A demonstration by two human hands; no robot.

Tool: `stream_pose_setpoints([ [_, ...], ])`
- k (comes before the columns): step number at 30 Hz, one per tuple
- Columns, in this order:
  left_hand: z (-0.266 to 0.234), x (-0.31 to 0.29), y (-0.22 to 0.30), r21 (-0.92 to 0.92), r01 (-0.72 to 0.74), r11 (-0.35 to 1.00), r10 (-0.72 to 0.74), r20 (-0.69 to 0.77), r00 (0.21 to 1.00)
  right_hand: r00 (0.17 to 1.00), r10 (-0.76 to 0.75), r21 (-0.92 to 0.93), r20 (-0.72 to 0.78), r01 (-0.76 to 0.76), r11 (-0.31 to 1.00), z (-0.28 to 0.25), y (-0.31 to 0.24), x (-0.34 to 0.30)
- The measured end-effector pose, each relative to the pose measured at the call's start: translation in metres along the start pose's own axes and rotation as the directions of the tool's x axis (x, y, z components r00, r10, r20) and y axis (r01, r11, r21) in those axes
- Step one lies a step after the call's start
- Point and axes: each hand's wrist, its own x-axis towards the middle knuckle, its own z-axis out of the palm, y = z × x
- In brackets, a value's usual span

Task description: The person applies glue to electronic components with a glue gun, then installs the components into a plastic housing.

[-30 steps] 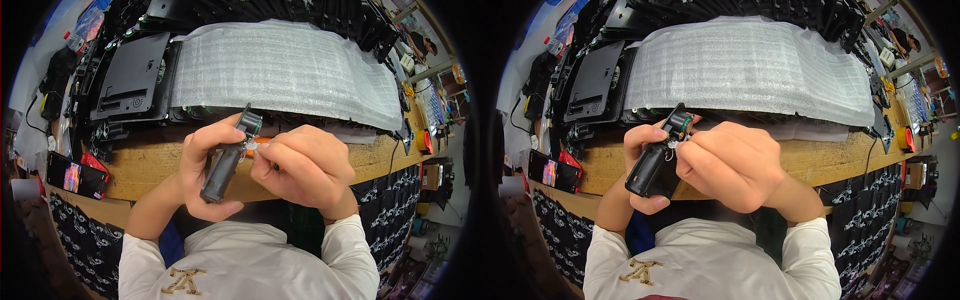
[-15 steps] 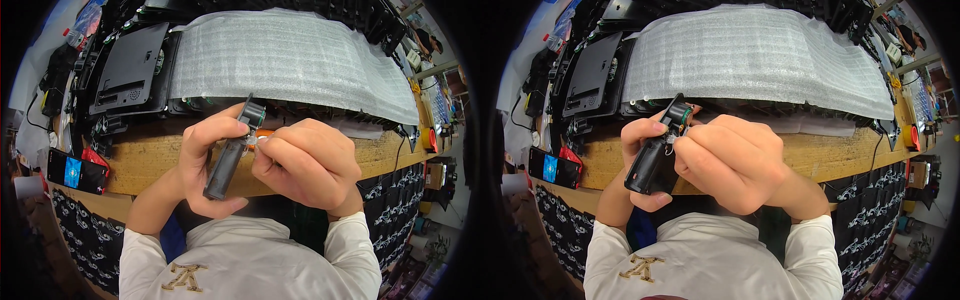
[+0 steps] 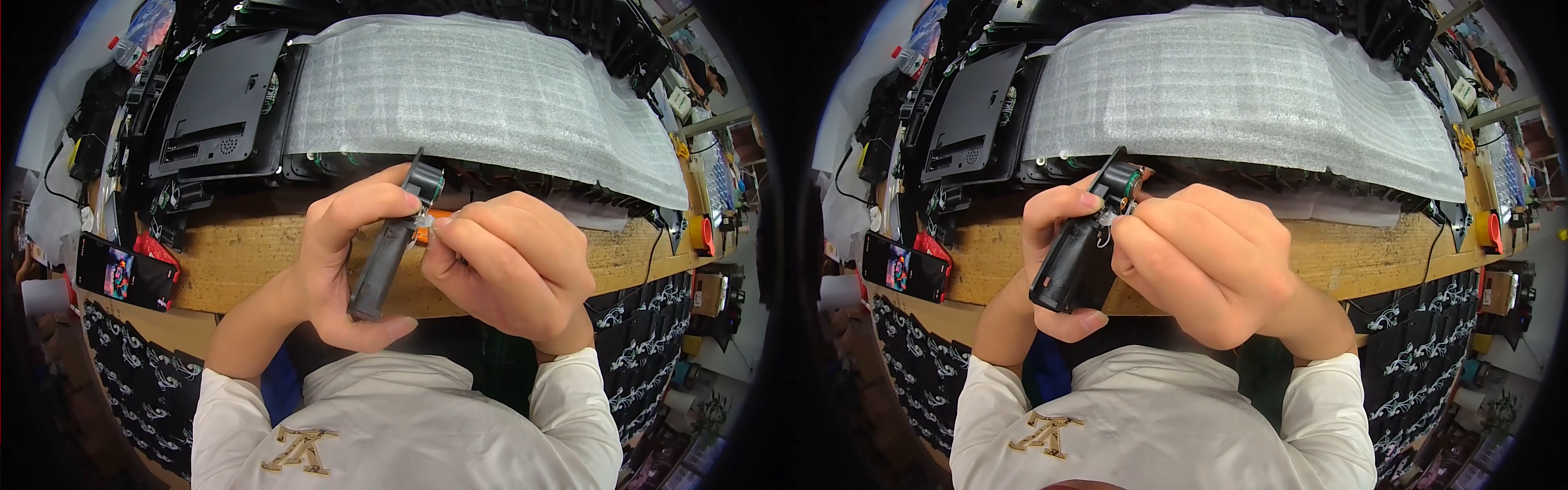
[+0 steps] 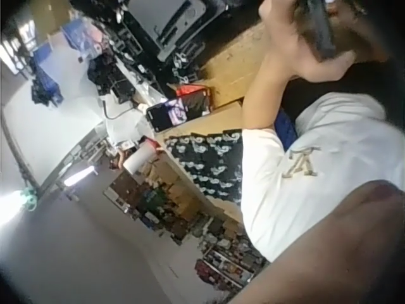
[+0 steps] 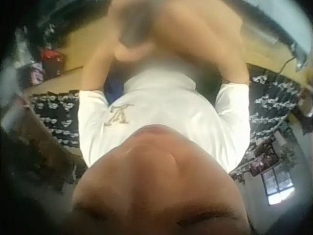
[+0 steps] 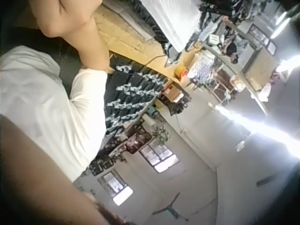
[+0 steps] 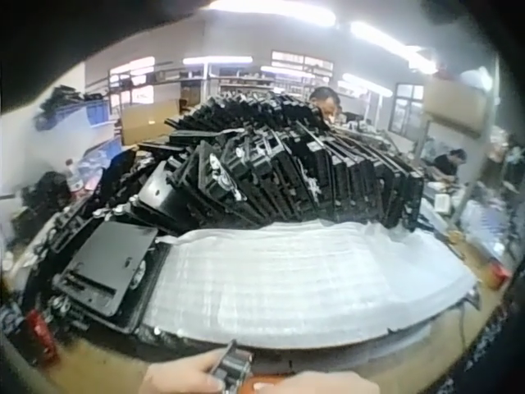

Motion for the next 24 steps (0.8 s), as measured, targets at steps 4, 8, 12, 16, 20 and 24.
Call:
stream_pose_setpoints([
  [4, 0.002, -0.001, 0.0, -0.016, 0.008, 1.0, -0.008, -0.016, 1.0, 1.0, -0.014, 0.027, 0.004, 0.014, 1.0, 0.001, 0.001, 0.001],
  [8, 0.001, -0.002, -0.002, -0.014, 0.022, 1.0, -0.022, -0.029, 0.999, 1.0, -0.014, 0.021, 0.001, 0.014, 1.0, 0.002, 0.003, 0.001],
  [12, 0.002, -0.002, 0.001, -0.014, 0.004, 1.0, -0.004, -0.027, 1.0, 1.0, -0.023, 0.035, -0.004, 0.023, 0.999, 0.001, 0.0, 0.003],
  [16, 0.001, -0.003, -0.001, -0.048, 0.025, 0.999, -0.026, -0.022, 0.999, 0.986, -0.129, 0.037, -0.102, 0.134, 0.99, 0.01, 0.011, -0.001],
  [20, 0.004, 0.002, -0.003, -0.033, -0.037, 0.999, 0.036, -0.048, 0.998, 0.986, -0.095, 0.024, -0.138, 0.099, 0.995, 0.013, 0.008, 0.0],
  [24, 0.004, -0.001, 0.0, -0.024, -0.009, 1.0, 0.007, -0.059, 0.998, 0.987, -0.061, 0.024, -0.151, 0.066, 0.998, 0.012, 0.007, 0.002],
])
